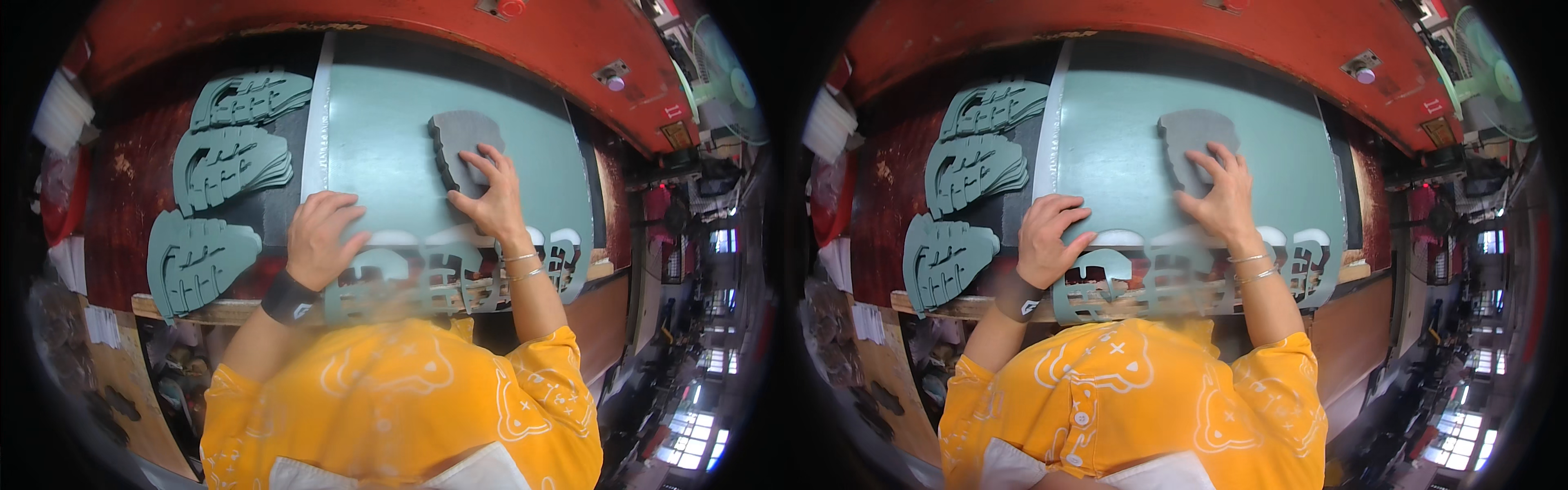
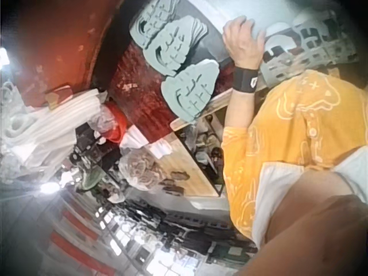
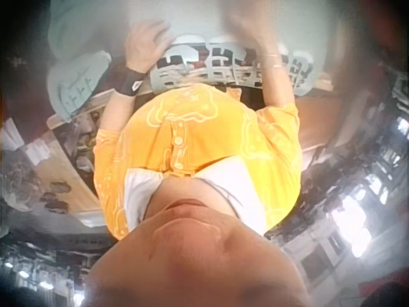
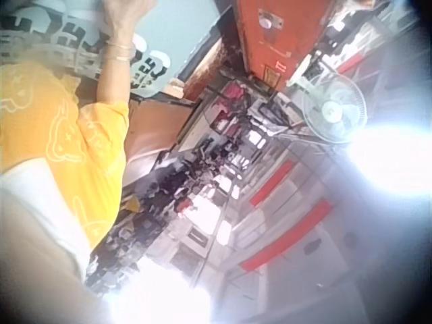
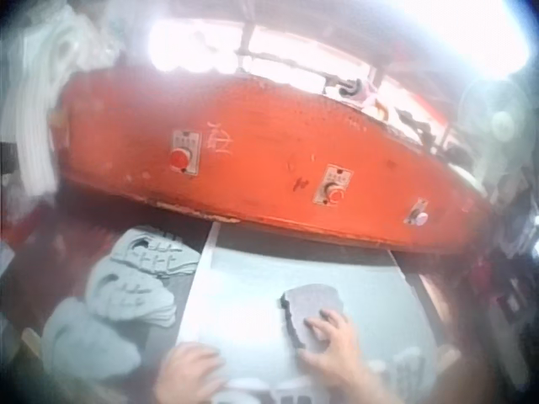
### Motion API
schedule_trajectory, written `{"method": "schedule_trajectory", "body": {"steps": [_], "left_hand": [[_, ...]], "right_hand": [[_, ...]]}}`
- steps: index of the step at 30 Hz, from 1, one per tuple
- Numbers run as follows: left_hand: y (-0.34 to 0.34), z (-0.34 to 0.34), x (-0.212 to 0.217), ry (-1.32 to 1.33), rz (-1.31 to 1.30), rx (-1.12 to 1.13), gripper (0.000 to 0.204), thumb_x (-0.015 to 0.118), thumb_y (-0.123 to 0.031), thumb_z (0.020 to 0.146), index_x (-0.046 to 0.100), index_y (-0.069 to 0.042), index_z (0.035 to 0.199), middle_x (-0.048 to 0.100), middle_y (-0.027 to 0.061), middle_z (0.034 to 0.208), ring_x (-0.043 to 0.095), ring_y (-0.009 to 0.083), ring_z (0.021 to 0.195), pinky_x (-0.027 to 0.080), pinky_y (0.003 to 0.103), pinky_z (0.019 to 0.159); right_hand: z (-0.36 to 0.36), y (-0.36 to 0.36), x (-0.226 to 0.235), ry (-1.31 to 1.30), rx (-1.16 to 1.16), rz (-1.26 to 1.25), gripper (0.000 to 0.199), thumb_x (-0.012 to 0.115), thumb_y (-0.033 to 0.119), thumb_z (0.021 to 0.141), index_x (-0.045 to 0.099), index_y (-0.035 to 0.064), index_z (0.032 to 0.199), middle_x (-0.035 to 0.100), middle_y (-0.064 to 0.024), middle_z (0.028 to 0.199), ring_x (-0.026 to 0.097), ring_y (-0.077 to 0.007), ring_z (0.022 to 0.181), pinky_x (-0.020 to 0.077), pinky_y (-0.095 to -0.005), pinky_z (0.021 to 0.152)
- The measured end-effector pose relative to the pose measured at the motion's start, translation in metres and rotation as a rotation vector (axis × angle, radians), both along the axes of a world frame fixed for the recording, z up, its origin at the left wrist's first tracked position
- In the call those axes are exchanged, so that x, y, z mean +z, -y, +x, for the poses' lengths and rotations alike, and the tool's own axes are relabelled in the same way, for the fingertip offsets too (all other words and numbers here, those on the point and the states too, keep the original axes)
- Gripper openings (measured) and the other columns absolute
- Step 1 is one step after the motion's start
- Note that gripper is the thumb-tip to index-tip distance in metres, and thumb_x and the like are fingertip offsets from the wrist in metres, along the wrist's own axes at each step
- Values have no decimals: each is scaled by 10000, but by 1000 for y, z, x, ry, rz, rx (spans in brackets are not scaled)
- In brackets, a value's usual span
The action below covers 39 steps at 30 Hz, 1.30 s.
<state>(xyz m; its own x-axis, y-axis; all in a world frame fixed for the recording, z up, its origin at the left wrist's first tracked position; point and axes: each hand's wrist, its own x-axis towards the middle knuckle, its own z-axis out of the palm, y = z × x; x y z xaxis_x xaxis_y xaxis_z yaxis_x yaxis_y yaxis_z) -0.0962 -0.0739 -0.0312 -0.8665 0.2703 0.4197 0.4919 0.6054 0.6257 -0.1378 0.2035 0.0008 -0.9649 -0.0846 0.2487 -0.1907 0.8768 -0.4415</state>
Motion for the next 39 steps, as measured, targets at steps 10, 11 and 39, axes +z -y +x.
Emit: {"method": "schedule_trajectory", "body": {"steps": [10, 11, 39], "left_hand": [[-1, 4, -1, 21, 31, 32, 271, 753, -169, 653, 659, -64, 885, 623, 61, 1021, 557, 272, 1001, 469, 390, 836], [-1, 4, -2, 18, 39, 31, 275, 760, -159, 650, 662, -56, 886, 627, 69, 1015, 562, 276, 990, 471, 390, 834], [-27, 88, 22, 255, 299, -88, 212, 703, 11, 695, 664, -22, 900, 647, 115, 910, 618, 285, 841, 502, 340, 737]], "right_hand": [[-19, 81, 2, -64, 265, -48, 525, 777, 240, 589, 653, 166, 1093, 482, -141, 1295, 420, -396, 1156, 344, -476, 998], [-21, 85, 0, -91, 275, -52, 526, 776, 242, 589, 652, 172, 1095, 482, -139, 1295, 417, -403, 1158, 339, -486, 999], [32, -54, -44, -110, -38, 223, 469, 644, 309, 817, 554, 135, 1243, 455, -170, 1321, 362, -386, 1255, 241, -489, 1049]]}}
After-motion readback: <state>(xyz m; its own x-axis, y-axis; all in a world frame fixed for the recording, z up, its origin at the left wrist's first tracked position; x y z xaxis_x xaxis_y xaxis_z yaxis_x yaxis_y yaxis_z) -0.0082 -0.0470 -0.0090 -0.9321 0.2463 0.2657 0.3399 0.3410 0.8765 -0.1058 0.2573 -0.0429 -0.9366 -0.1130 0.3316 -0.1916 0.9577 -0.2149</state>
